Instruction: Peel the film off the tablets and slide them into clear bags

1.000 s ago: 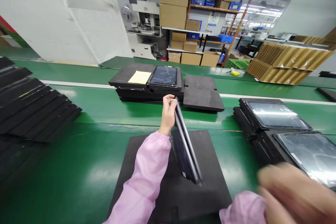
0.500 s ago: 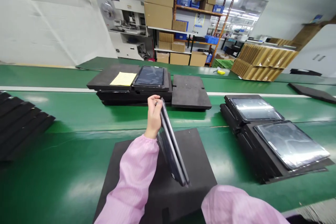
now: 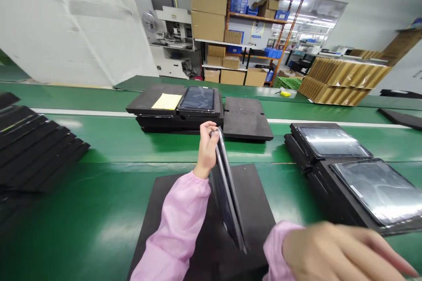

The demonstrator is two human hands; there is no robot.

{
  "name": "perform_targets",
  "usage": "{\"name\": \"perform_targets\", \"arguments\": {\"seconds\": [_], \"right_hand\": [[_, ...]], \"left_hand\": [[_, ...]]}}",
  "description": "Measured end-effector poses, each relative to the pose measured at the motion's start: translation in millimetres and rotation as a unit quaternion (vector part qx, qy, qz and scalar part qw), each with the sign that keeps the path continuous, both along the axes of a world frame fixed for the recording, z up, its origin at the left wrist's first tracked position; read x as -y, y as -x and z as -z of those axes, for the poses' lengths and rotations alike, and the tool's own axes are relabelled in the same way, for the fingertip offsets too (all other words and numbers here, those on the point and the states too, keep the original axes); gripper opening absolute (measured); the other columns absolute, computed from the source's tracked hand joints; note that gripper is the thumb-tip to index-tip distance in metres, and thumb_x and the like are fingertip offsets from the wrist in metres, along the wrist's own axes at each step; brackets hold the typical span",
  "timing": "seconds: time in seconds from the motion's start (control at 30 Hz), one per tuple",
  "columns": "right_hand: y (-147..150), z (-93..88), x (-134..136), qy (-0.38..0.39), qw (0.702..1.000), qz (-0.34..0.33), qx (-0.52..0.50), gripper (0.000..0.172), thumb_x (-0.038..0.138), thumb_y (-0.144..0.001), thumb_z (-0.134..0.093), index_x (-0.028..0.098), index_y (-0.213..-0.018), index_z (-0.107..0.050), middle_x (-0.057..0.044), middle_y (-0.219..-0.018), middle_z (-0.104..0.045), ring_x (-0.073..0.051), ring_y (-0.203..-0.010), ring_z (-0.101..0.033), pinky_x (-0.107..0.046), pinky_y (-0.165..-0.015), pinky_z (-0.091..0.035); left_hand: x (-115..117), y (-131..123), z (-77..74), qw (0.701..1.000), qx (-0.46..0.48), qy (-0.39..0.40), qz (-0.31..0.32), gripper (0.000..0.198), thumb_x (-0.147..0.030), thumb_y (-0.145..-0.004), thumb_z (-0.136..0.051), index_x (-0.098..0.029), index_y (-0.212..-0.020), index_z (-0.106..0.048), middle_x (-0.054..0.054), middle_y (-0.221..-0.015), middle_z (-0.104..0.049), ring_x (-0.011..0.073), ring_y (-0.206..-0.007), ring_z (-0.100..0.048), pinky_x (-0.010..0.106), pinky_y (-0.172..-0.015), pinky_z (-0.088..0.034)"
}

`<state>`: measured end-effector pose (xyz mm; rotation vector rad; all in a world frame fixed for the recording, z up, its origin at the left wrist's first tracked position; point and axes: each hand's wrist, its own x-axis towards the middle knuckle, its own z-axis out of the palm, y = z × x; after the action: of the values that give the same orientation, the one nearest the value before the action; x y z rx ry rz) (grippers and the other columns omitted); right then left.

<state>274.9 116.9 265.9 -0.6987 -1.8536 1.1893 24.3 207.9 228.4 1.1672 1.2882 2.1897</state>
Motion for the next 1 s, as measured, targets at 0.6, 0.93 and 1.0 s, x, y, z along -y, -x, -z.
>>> {"name": "perform_targets", "arguments": {"seconds": [0.6,0.93,1.0], "right_hand": [[101.5,30.6,-86.4,0.167,0.969,-0.178,-0.031,0.036,0.046,-0.085,-0.061,0.025,-0.106,-0.041,0.009,-0.064,-0.039,-0.011,-0.052,-0.036,-0.025,-0.052,-0.031],[105.2,40.4,-92.7,0.162,0.973,-0.162,-0.035,0.055,0.058,-0.091,-0.053,0.026,-0.134,-0.043,0.004,-0.069,-0.043,-0.015,-0.055,-0.040,-0.029,-0.054,-0.038],[105.4,41.7,-93.1,0.159,0.975,-0.152,-0.026,0.056,0.059,-0.092,-0.051,0.025,-0.136,-0.045,0.003,-0.071,-0.045,-0.015,-0.057,-0.041,-0.029,-0.054,-0.039]], "left_hand": [[6.1,-13.6,-8.8,1.000,0.020,0.020,0.000,0.021,-0.033,-0.083,-0.053,-0.024,-0.102,-0.051,0.000,-0.082,-0.058,0.0156,-0.078,-0.057,0.028,-0.072,-0.047],[6.6,-22.3,-8.3,1.000,0.002,0.020,-0.016,0.030,-0.024,-0.088,-0.049,-0.024,-0.117,-0.053,0.005,-0.112,-0.070,0.0183,-0.102,-0.065,0.031,-0.086,-0.049],[5.9,-22.6,-7.3,0.999,0.007,0.018,-0.026,0.028,-0.026,-0.090,-0.047,-0.024,-0.117,-0.053,0.005,-0.109,-0.070,0.0182,-0.101,-0.065,0.031,-0.087,-0.049]]}}
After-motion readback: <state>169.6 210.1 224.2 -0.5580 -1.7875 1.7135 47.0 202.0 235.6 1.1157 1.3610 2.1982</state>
